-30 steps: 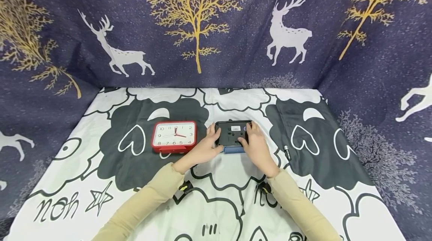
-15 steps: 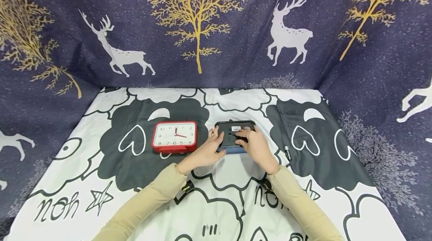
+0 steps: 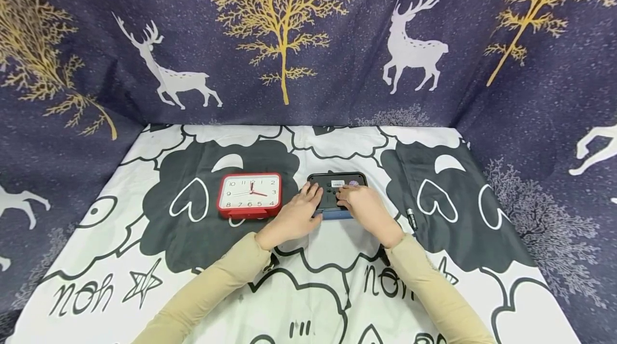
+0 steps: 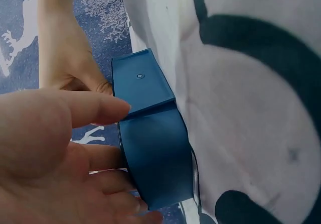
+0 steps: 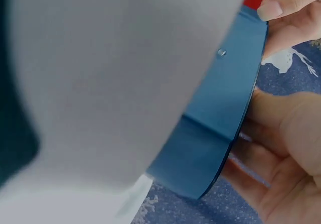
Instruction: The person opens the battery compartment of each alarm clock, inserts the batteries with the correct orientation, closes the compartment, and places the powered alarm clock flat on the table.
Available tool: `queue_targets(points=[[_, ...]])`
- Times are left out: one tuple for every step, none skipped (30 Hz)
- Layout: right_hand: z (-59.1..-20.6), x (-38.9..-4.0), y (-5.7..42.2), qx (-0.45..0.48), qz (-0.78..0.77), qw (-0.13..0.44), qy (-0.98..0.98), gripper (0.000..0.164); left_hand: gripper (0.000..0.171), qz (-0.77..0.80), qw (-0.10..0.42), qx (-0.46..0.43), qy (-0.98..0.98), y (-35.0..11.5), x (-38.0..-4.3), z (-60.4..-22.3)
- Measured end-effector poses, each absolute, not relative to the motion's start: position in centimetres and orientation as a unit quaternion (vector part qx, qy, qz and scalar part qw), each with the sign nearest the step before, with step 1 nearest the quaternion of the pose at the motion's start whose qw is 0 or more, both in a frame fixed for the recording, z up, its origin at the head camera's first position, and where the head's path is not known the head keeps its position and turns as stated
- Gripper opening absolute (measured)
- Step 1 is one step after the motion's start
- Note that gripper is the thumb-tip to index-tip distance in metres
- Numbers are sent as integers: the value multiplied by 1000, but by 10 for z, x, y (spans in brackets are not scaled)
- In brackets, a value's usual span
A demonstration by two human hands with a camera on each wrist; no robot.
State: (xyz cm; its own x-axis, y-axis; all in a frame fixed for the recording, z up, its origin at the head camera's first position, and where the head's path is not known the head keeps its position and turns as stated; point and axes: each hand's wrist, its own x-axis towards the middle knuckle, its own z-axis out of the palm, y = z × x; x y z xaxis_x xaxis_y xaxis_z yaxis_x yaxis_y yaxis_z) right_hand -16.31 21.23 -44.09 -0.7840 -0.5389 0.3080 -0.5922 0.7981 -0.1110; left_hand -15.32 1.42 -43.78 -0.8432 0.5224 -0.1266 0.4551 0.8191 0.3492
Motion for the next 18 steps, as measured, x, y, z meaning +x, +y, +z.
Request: queue_targets(points=[[-441, -163, 213, 311, 91, 135, -936, 18, 61, 150, 101, 257, 949, 15, -153, -438], [-441, -163, 213, 319, 84, 138, -934, 18, 60, 143, 91, 257, 951, 15, -153, -438], [-441, -163, 214, 327, 78, 141, -931, 18, 59, 136, 80, 257, 953, 15, -153, -438], [-440, -163, 214, 334, 71, 143, -929, 18, 58, 128, 71, 258, 955, 15, -153, -439], [-440, -163, 214, 338, 69, 145, -927, 17, 57, 118, 60, 260, 957, 16, -154, -440], [-440, -162, 214, 341, 66, 148, -926, 18, 57, 108, 51, 262, 958, 16, -154, -440], [-440, -162, 214, 344, 66, 149, -925, 18, 56, 98, 42, 264, 959, 17, -154, -441], [-440, -162, 214, 346, 66, 151, -924, 18, 56, 86, 32, 268, 959, 17, -153, -443], [-440, -162, 214, 348, 65, 153, -923, 18, 56, 75, 23, 271, 959, 17, -153, -444], [-441, -162, 214, 349, 66, 154, -922, 19, 56, 66, 17, 274, 959, 18, -153, -445], [-441, -162, 214, 351, 66, 156, -921, 19, 56, 60, 11, 276, 959, 18, -153, -445], [-442, -162, 215, 352, 66, 158, -920, 19, 56, 53, 7, 277, 959, 18, -153, -446], [-442, -162, 215, 353, 67, 159, -919, 19, 56, 49, 3, 278, 959, 18, -153, -446], [-443, -162, 215, 354, 66, 160, -919, 19, 56, 44, 0, 279, 959, 18, -153, -446], [-443, -162, 215, 356, 66, 161, -918, 19, 56, 41, -2, 280, 959, 19, -152, -445], [-444, -163, 215, 357, 65, 162, -918, 19, 56, 38, -4, 281, 959, 19, -152, -445], [-444, -163, 215, 358, 65, 164, -917, 19, 56, 35, -8, 281, 959, 18, -152, -445], [-444, -164, 215, 359, 63, 165, -916, 19, 56, 33, -11, 282, 959, 18, -152, -444]])
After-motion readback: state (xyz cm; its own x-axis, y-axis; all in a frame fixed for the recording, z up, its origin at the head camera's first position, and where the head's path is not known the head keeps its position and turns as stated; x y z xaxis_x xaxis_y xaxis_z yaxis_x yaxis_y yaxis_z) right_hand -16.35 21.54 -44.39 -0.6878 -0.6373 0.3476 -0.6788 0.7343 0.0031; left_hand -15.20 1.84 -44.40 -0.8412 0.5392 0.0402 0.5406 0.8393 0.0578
